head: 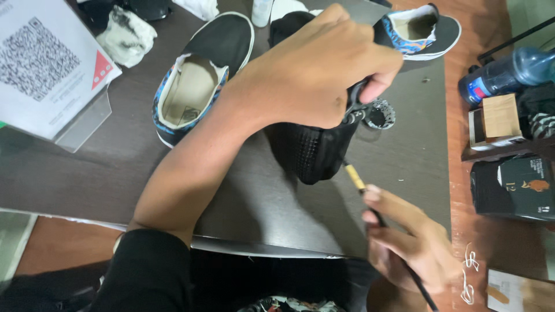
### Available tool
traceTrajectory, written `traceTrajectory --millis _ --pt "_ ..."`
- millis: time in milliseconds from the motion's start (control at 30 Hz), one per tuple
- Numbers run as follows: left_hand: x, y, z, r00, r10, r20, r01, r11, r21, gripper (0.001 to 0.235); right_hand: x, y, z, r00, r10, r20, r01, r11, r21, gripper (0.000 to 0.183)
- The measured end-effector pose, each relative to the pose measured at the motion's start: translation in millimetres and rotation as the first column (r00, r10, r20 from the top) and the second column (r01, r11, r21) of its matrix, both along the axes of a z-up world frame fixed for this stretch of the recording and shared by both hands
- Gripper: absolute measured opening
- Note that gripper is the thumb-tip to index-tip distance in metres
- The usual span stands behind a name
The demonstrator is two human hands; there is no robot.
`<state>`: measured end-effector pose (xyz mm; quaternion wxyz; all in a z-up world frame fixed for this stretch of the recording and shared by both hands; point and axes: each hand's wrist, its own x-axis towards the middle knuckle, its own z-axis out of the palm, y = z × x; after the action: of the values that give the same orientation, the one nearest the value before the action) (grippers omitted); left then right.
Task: The person paints a black bag with a brush, repeatedly dipping the brush into a small container of black paint. They rotate the bag to cover different areas, including the mesh pocket and zipper pull, while working at a table with shoes and other items nearby.
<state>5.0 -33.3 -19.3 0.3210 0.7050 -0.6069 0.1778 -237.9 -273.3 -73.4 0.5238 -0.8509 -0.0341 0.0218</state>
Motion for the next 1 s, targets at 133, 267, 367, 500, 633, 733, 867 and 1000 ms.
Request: traceTrajectory --millis 133,267,367,500,633,733,867,1000 --pt "-5 0 4 0.998 0.037 -0.053 -0.035 0.999 0.038 0.047 15 37 14 0.589 0.329 0.738 -0.019 0.919 -0.394 0.011" --pt "-6 -2 5 0.989 0.087 -0.119 -0.074 0.991 0.108 0.044 12 34 -6 0.634 0.141 0.76 0.02 0.98 -0.198 0.008" --pt "-6 -1 6 0.989 0.078 -0.125 -0.067 0.994 0.092 0.043 33 49 -3 0.503 0.18 0.846 0.08 0.964 -0.253 0.029" --pt "-4 -3 6 0.982 0.099 -0.161 -0.078 0.988 0.135 0.042 10 32 -17 0.6 0.037 0.799 0.097 0.988 -0.118 0.025" --pt "-2 -3 8 0.986 0.083 -0.142 -0.064 0.989 0.132 0.041 5 -162 -109 0.892 0.138 0.431 -0.363 0.788 0.498 0.027" --pt "-2 -2 2 0.992 0.055 -0.115 -0.041 0.992 0.117 0.04 34 -129 -82 0.797 -0.176 0.578 -0.15 0.869 0.471 0.02" --pt "-3 0 6 0.998 0.042 -0.056 -0.037 0.997 0.074 0.042 94 -123 -54 0.434 -0.466 0.771 0.309 0.881 0.358 0.024" --pt "-8 2 12 0.996 0.006 -0.087 -0.007 1.0 -0.004 0.048 160 -170 -66 0.535 -0.571 0.623 0.316 0.819 0.479 0.019"
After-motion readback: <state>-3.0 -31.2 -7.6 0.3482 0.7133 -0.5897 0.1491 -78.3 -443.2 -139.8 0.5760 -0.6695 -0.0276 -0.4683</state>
